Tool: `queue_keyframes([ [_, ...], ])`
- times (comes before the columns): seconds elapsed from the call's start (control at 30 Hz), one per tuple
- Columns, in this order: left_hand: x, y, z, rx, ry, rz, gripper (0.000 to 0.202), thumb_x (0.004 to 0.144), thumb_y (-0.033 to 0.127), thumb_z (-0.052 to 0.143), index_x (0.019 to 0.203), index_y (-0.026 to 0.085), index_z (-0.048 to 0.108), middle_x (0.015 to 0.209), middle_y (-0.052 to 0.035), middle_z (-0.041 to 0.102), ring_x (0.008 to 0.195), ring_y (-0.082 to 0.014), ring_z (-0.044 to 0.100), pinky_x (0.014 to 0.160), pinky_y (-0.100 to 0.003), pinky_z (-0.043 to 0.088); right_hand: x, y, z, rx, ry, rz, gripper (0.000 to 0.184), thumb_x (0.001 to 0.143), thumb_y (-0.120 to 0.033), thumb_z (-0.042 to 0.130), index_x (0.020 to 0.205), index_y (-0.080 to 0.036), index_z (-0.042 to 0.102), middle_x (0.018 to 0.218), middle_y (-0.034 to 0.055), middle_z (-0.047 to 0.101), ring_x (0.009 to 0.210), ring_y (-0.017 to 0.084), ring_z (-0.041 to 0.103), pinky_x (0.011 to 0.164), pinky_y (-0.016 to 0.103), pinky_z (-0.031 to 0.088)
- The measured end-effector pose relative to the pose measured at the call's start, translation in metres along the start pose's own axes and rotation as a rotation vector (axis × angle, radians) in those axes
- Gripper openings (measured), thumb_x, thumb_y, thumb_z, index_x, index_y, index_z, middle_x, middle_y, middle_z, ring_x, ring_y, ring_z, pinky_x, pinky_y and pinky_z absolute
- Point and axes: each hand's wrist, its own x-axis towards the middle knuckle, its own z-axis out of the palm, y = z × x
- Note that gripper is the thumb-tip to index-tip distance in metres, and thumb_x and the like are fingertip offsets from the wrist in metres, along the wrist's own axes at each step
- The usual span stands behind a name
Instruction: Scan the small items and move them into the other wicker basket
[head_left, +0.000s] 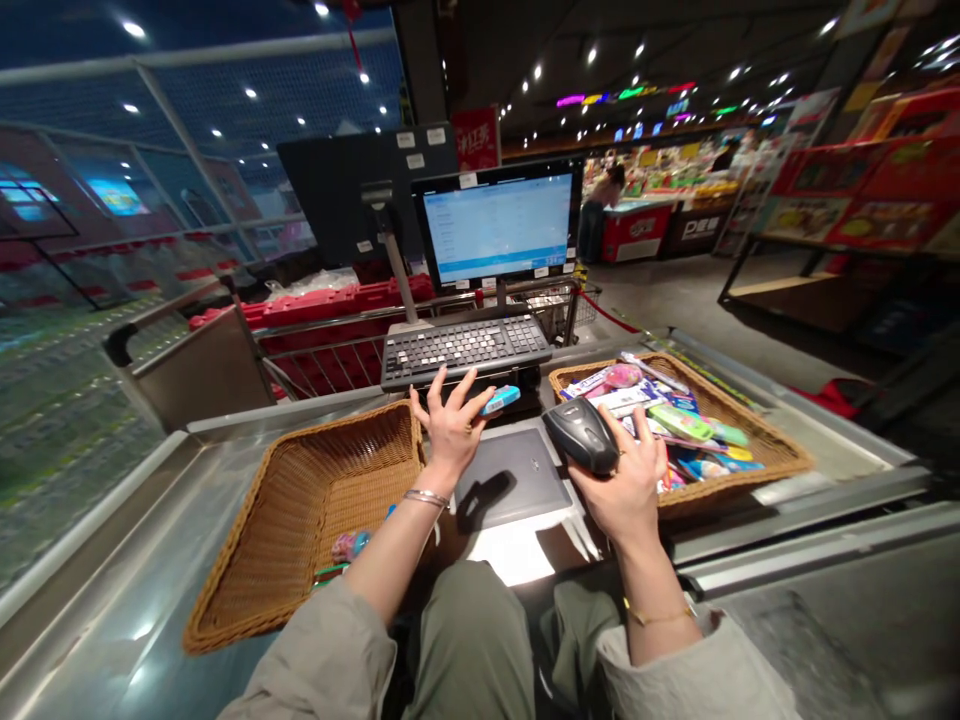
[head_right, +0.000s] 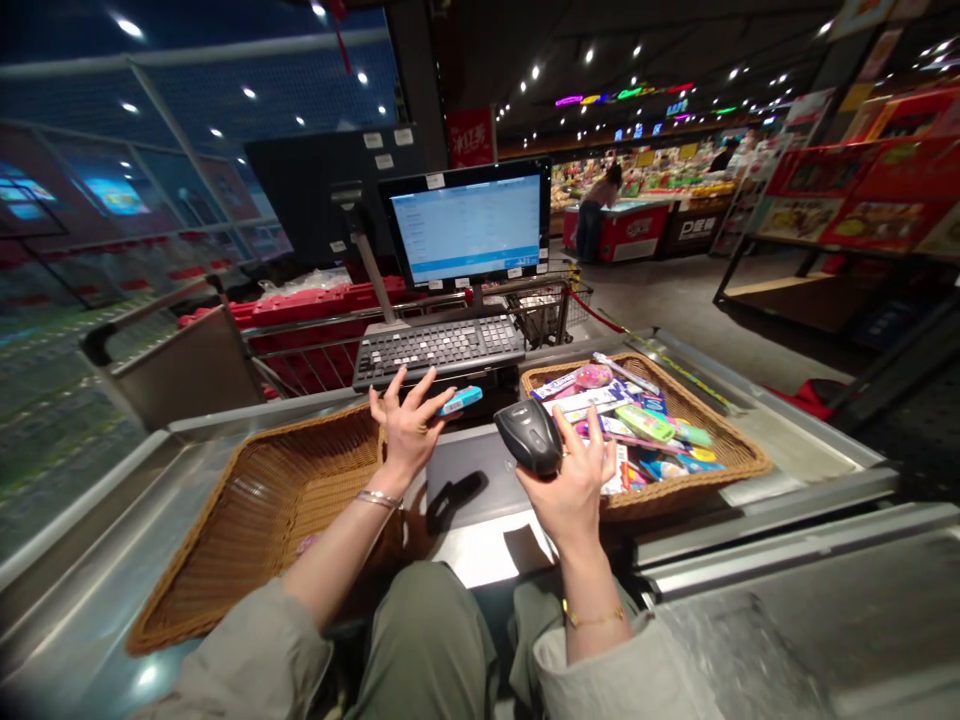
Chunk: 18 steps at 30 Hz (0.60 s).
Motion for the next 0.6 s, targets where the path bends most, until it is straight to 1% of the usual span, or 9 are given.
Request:
queue_keyframes([
  [0.07, 0.004, 0.007, 0.000, -0.023, 0.004, 0.020, 0.038, 0.087, 0.028, 0.074, 0.122, 0.045, 0.073, 0.150, 0.0025, 0.060, 0.152, -0.0383, 0.035, 0.120, -0.076, 0.010, 0.003, 0.007, -0.007, -0.017, 0.031, 0.024, 0.066, 0.079, -0.046, 0.068, 0.139, -0.020, 0.059, 0.138, 0.0143, 0.066, 0.151, 0.037, 0.035, 0.122, 0.069, 0.018],
  [0.17, 0.010, 0.024, 0.003, -0.067, -0.008, 0.043, 0.038, 0.087, 0.029, 0.076, 0.121, 0.045, 0.074, 0.150, 0.0030, 0.060, 0.152, -0.0372, 0.035, 0.120, -0.075, 0.010, 0.009, 0.018, -0.019, -0.050, 0.098, 0.088, 0.068, 0.078, -0.049, 0.069, 0.139, -0.019, 0.061, 0.139, 0.0154, 0.065, 0.150, 0.038, 0.037, 0.122, 0.069, 0.019],
  [0.23, 0.014, 0.038, 0.006, -0.098, -0.036, 0.053, 0.039, 0.086, 0.027, 0.076, 0.121, 0.045, 0.074, 0.150, 0.0035, 0.060, 0.152, -0.0364, 0.034, 0.121, -0.075, 0.010, 0.012, 0.027, -0.028, -0.079, 0.169, 0.147, 0.070, 0.075, -0.051, 0.071, 0.136, -0.019, 0.063, 0.142, 0.0177, 0.061, 0.148, 0.040, 0.040, 0.121, 0.069, 0.022],
  [0.33, 0.019, 0.061, 0.014, -0.144, -0.077, 0.092, 0.039, 0.087, 0.026, 0.075, 0.121, 0.045, 0.073, 0.152, 0.0048, 0.058, 0.153, -0.0351, 0.033, 0.121, -0.074, 0.010, 0.015, 0.042, -0.041, -0.105, 0.272, 0.218, 0.070, 0.071, -0.049, 0.072, 0.133, -0.017, 0.066, 0.143, 0.0199, 0.059, 0.144, 0.043, 0.044, 0.118, 0.068, 0.028],
  [0.43, 0.020, 0.084, 0.024, -0.196, -0.109, 0.146, 0.035, 0.088, 0.029, 0.075, 0.120, 0.044, 0.074, 0.155, 0.0050, 0.055, 0.154, -0.0340, 0.031, 0.122, -0.073, 0.009, 0.017, 0.056, -0.052, -0.136, 0.351, 0.297, 0.068, 0.068, -0.049, 0.073, 0.127, -0.014, 0.070, 0.146, 0.0221, 0.056, 0.141, 0.044, 0.047, 0.117, 0.066, 0.031],
  [0.5, 0.019, 0.098, 0.029, -0.234, -0.134, 0.180, 0.032, 0.087, 0.032, 0.076, 0.118, 0.043, 0.074, 0.155, 0.0048, 0.054, 0.155, -0.0337, 0.029, 0.123, -0.073, 0.008, 0.018, 0.064, -0.058, -0.149, 0.401, 0.322, 0.067, 0.068, -0.051, 0.073, 0.123, -0.013, 0.072, 0.144, 0.0225, 0.058, 0.140, 0.044, 0.049, 0.118, 0.063, 0.033],
  [0.6, 0.019, 0.117, 0.034, -0.281, -0.182, 0.218, 0.034, 0.086, 0.032, 0.077, 0.119, 0.042, 0.074, 0.156, 0.0041, 0.054, 0.155, -0.0337, 0.027, 0.122, -0.074, 0.007, 0.018, 0.071, -0.065, -0.158, 0.436, 0.321, 0.064, 0.068, -0.055, 0.071, 0.119, -0.016, 0.073, 0.134, 0.0198, 0.065, 0.139, 0.044, 0.051, 0.117, 0.063, 0.034],
])
